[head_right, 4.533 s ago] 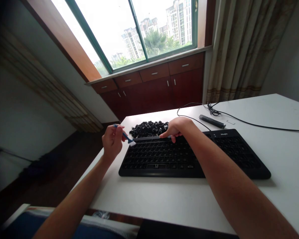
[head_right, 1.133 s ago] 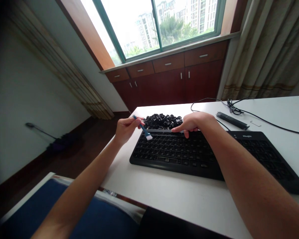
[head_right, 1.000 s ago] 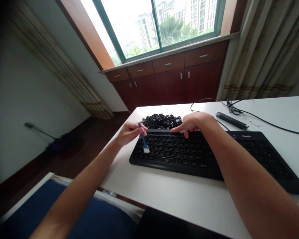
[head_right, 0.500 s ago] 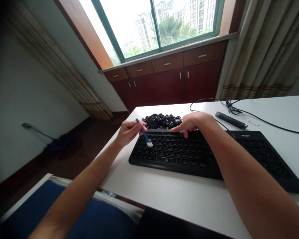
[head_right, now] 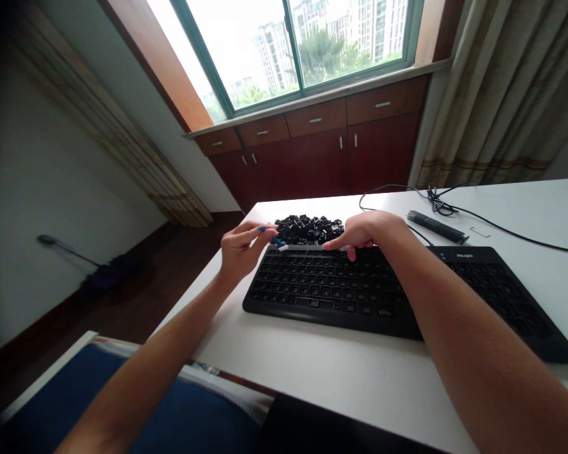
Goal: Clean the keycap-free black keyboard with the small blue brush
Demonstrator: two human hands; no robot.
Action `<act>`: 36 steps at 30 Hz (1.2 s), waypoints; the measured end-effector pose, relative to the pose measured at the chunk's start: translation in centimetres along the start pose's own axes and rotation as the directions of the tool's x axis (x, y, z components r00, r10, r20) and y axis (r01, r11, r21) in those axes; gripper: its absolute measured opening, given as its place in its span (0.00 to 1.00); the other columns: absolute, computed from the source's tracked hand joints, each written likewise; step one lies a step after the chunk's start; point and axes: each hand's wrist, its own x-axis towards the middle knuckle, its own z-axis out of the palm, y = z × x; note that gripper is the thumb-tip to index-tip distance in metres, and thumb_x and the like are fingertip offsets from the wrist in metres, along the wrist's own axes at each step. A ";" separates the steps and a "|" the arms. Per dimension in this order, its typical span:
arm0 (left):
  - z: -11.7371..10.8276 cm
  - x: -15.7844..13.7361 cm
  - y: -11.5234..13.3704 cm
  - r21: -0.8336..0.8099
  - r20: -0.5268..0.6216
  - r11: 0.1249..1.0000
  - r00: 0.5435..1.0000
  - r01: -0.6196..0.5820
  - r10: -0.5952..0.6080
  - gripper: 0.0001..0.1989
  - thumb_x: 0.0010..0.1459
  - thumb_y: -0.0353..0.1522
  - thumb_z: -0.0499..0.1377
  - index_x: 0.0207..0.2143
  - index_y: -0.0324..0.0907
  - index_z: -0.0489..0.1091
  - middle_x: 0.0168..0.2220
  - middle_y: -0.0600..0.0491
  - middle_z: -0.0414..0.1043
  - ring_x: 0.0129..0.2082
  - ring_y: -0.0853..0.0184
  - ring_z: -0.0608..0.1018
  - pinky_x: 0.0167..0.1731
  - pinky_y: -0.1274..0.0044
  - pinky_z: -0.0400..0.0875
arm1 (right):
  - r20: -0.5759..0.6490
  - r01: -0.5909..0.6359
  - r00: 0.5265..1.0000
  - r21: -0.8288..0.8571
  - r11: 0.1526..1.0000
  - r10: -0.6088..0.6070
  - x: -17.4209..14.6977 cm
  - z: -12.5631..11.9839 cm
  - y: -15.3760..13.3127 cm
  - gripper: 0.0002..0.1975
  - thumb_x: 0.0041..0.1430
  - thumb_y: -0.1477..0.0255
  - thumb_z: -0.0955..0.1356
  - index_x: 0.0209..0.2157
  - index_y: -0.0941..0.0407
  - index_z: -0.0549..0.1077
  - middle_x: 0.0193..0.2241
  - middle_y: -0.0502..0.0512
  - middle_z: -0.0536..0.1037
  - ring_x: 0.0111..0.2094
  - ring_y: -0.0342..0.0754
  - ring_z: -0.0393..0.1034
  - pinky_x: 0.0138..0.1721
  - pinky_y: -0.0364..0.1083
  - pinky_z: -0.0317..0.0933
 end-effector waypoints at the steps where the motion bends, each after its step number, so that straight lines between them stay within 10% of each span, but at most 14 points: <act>1: 0.1 0.0 0.2 -0.020 0.038 1.000 0.999 -0.003 0.004 0.06 0.56 0.28 0.65 0.37 0.45 0.80 0.36 0.51 0.80 0.32 0.71 0.80 0.32 0.78 0.77 | 0.000 -0.001 1.000 0.000 1.000 0.001 -0.1 0.0 -0.1 0.39 0.42 0.33 0.60 0.23 0.55 0.81 0.24 0.57 0.69 0.27 0.49 0.63 0.32 0.51 0.58; 9: -0.2 0.1 1.1 -0.339 0.397 0.903 0.910 0.265 -0.118 0.04 0.57 0.31 0.65 0.34 0.45 0.81 0.34 0.49 0.80 0.32 0.69 0.81 0.28 0.79 0.78 | -0.010 -0.016 1.000 0.013 1.000 0.016 -0.2 0.0 -0.2 0.38 0.42 0.33 0.61 0.21 0.54 0.80 0.25 0.59 0.70 0.28 0.52 0.65 0.32 0.51 0.58; 16: -0.7 0.0 1.1 -0.286 0.575 0.825 0.776 0.488 -0.260 0.09 0.59 0.37 0.63 0.33 0.42 0.81 0.30 0.47 0.78 0.29 0.68 0.80 0.23 0.80 0.77 | -0.016 -0.009 1.000 0.020 1.000 0.009 -0.2 0.0 -0.2 0.38 0.41 0.33 0.61 0.21 0.55 0.80 0.21 0.58 0.67 0.25 0.50 0.63 0.30 0.51 0.58; 21: 0.2 -0.2 0.8 -0.176 0.218 0.947 0.949 0.269 -0.229 0.06 0.57 0.34 0.64 0.35 0.42 0.80 0.35 0.49 0.79 0.31 0.70 0.80 0.30 0.78 0.80 | -0.012 -0.008 1.000 0.016 1.000 0.008 -0.2 -0.1 -0.2 0.38 0.41 0.33 0.61 0.21 0.54 0.80 0.23 0.59 0.69 0.27 0.51 0.65 0.31 0.51 0.58; 25: 0.4 0.0 0.4 -0.080 0.010 0.989 0.992 0.127 -0.127 0.05 0.56 0.32 0.65 0.36 0.44 0.80 0.37 0.50 0.79 0.35 0.69 0.80 0.35 0.76 0.79 | -0.009 -0.006 1.000 0.025 1.000 0.006 -0.1 0.0 -0.1 0.38 0.41 0.33 0.62 0.21 0.54 0.80 0.25 0.60 0.70 0.29 0.52 0.66 0.30 0.50 0.58; 36: -0.1 0.1 1.5 -0.285 0.465 0.901 0.869 0.327 -0.169 0.06 0.56 0.34 0.65 0.36 0.46 0.81 0.36 0.48 0.80 0.32 0.69 0.81 0.28 0.78 0.79 | 0.007 -0.028 1.000 0.034 0.999 0.028 -0.1 -0.1 -0.1 0.37 0.41 0.33 0.62 0.21 0.54 0.80 0.22 0.58 0.66 0.26 0.51 0.63 0.29 0.51 0.56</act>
